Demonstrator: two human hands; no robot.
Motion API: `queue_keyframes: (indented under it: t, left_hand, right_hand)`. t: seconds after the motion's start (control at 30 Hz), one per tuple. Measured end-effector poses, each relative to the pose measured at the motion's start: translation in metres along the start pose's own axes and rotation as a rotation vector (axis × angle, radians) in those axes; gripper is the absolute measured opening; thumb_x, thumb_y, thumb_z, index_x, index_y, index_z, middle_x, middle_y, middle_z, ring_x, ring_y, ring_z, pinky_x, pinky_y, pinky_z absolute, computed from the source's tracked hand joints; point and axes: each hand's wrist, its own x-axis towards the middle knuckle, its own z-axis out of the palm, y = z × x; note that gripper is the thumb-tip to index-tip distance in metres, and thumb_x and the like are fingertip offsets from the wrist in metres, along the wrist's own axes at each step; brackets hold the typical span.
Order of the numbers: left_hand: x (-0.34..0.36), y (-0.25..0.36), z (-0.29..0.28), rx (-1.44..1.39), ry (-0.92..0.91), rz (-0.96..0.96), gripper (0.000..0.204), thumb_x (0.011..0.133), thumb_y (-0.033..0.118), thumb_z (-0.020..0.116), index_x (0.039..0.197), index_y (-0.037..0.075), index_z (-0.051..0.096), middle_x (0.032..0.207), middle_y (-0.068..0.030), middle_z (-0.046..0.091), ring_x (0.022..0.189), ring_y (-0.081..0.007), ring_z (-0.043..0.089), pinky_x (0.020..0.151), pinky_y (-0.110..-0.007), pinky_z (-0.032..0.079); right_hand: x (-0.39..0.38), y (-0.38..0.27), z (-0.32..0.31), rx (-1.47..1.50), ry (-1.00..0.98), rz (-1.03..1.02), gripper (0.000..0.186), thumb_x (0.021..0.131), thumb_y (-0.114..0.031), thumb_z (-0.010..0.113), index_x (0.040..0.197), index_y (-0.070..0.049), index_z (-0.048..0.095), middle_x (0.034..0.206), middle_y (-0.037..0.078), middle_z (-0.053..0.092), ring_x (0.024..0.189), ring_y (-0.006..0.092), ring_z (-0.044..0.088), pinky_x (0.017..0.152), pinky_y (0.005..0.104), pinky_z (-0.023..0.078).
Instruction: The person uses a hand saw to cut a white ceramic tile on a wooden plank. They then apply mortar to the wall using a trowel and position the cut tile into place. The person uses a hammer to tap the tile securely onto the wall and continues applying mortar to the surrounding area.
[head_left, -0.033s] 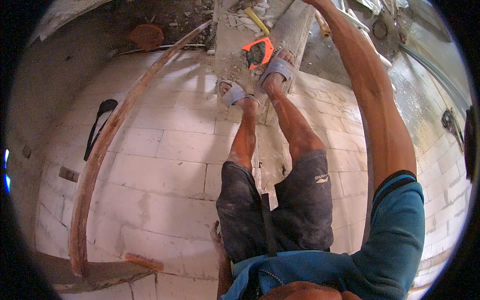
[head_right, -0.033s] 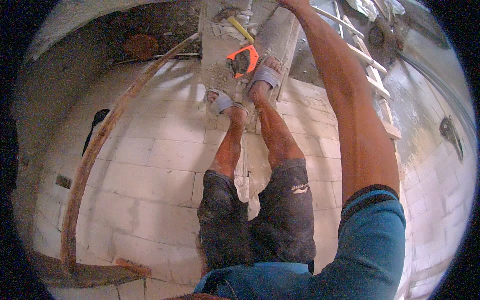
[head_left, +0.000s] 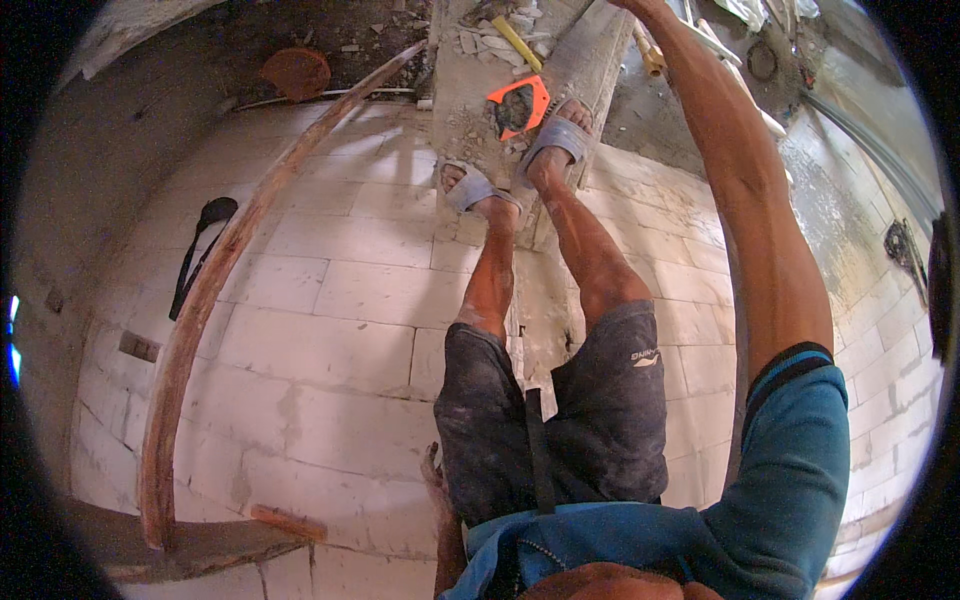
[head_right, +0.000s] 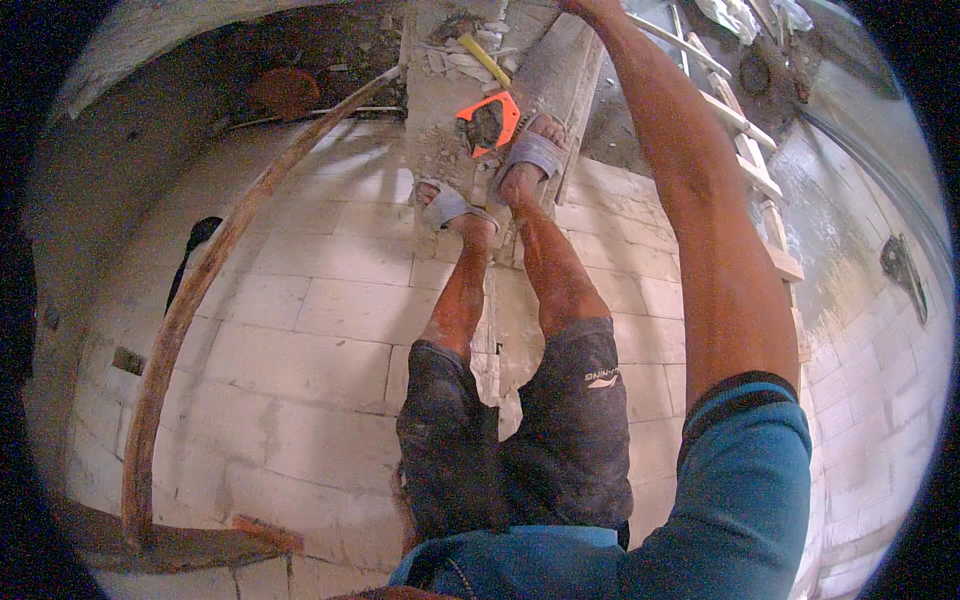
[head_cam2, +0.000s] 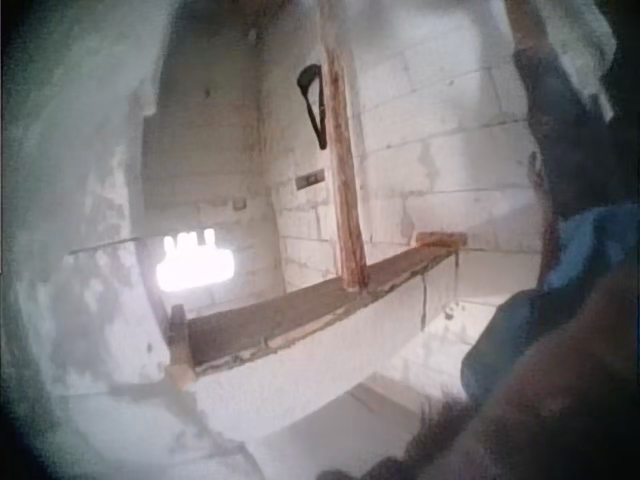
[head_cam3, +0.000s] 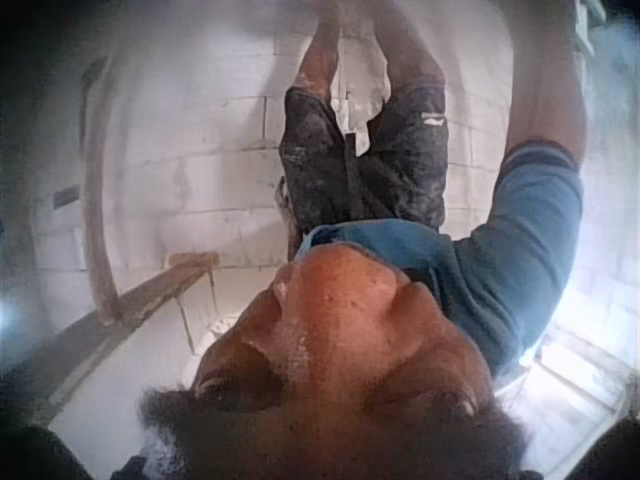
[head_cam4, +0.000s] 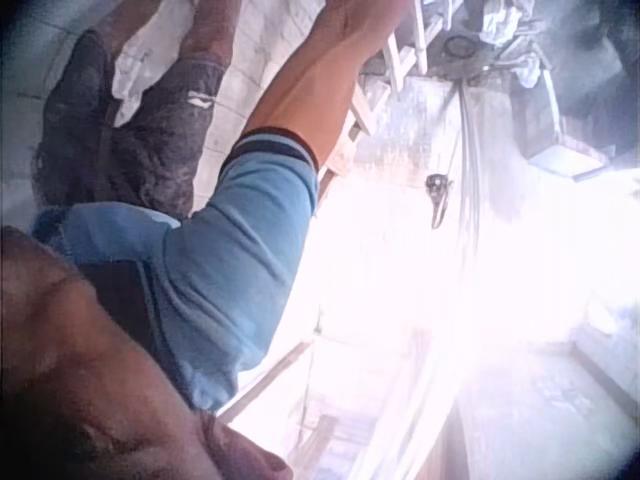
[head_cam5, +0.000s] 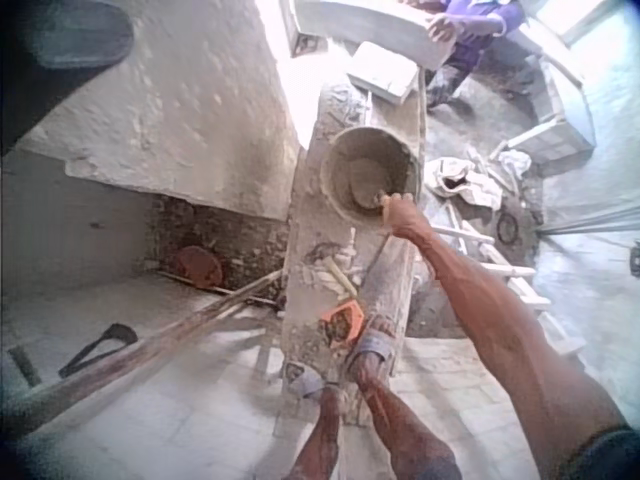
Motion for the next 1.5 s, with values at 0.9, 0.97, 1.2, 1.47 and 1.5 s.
queue_keyframes:
  t: [0.9, 0.97, 1.2, 1.47, 1.5]
  left_hand:
    - [-0.02, 0.038, -0.023, -0.378, 0.356, 0.305, 0.061, 0.095, 0.041, 0.059, 0.134, -0.005, 0.048, 0.129, -0.0293, 0.053, 0.126, -0.0414, 0.046, 0.107, -0.048, 0.035]
    - [-0.006, 0.038, -0.028, -0.401, 0.393, 0.463, 0.064, 0.092, 0.04, 0.061, 0.133, -0.006, 0.047, 0.127, -0.0304, 0.053, 0.125, -0.0433, 0.046, 0.108, -0.049, 0.034]
    - [0.049, 0.028, -0.028, -0.243, 0.766, 0.707, 0.037, 0.089, 0.032, 0.065, 0.113, 0.003, 0.065, 0.124, -0.0224, 0.06, 0.118, -0.0423, 0.051, 0.1, -0.049, 0.04]
    - [0.085, 0.011, -0.012, -0.705, 0.582, 0.55, 0.049, 0.093, 0.039, 0.06, 0.12, -0.001, 0.061, 0.119, -0.0267, 0.061, 0.117, -0.0422, 0.052, 0.103, -0.047, 0.037]
    - [0.092, 0.014, -0.009, -0.722, 0.698, 0.606, 0.049, 0.093, 0.039, 0.059, 0.12, -0.002, 0.06, 0.118, -0.0273, 0.061, 0.116, -0.0424, 0.052, 0.102, -0.047, 0.037]
  right_hand:
    - [-0.375, -0.404, -0.568, 1.68, -0.589, -0.387, 0.06, 0.084, -0.031, 0.071, 0.13, -0.008, 0.039, 0.113, 0.016, 0.059, 0.066, 0.0112, 0.055, 0.053, 0.0236, 0.045]
    - [-0.408, -0.478, -0.612, 1.205, -0.485, -0.546, 0.059, 0.089, -0.027, 0.067, 0.138, -0.007, 0.042, 0.118, 0.015, 0.058, 0.082, 0.0167, 0.06, 0.067, 0.0272, 0.049]
    - [-0.519, -0.681, -0.61, 0.534, 0.015, -1.275, 0.061, 0.087, -0.006, 0.064, 0.144, -0.016, 0.046, 0.114, 0.011, 0.056, 0.094, 0.0281, 0.065, 0.073, 0.0382, 0.056]
    - [-0.534, -0.681, -0.59, 0.025, 0.31, -1.068, 0.076, 0.083, 0.001, 0.06, 0.151, -0.021, 0.035, 0.111, 0.011, 0.056, 0.072, 0.0307, 0.065, 0.056, 0.0402, 0.057]
    - [-0.528, -0.673, -0.594, -0.016, 0.339, -1.064, 0.076, 0.084, 0.001, 0.06, 0.152, -0.021, 0.034, 0.112, 0.011, 0.057, 0.072, 0.0306, 0.065, 0.056, 0.0399, 0.057]
